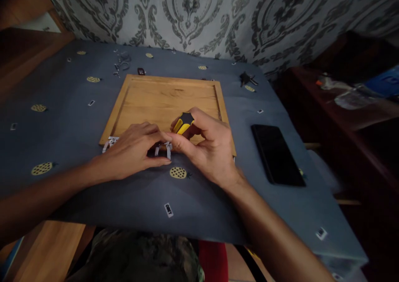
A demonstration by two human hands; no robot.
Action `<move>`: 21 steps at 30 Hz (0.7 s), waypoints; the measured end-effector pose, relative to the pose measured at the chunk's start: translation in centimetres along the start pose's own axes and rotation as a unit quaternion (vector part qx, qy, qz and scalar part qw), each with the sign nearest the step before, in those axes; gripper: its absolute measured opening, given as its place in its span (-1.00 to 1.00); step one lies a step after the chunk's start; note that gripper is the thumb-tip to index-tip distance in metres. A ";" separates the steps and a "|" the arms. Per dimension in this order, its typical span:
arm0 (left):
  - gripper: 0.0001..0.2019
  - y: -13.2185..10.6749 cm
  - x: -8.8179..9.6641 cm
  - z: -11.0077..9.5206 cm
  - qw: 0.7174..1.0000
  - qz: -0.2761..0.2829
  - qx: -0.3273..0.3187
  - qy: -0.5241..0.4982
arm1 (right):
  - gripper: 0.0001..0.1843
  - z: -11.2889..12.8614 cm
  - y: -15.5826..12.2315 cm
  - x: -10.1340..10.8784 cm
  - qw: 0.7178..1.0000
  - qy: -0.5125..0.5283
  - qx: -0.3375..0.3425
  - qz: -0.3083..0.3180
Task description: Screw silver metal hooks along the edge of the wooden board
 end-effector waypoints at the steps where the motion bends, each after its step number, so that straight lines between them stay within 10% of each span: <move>1: -0.63 0.0 0.0 0.0 1.000 -0.002 -0.004 0.000 | -0.74 0.0 0.0 -0.1 1.000 0.016 -0.005 0.011; 12: -0.66 0.0 0.3 -0.3 1.000 -0.007 -0.009 -0.004 | -0.85 0.4 -0.4 2.2 0.993 0.063 -0.028 -0.097; 21: -0.64 0.0 0.1 -0.2 1.000 0.001 -0.002 0.005 | -0.81 -0.2 0.0 0.8 0.997 0.056 -0.029 -0.043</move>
Point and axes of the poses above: each hand's wrist, its own y-axis towards the middle knuckle, its own x-axis out of the back of the hand, z = x × y, the point moved 9 cm from there along y, towards the middle knuckle, and after that the axes turned 14 degrees about -y, right-handed, at the moved point
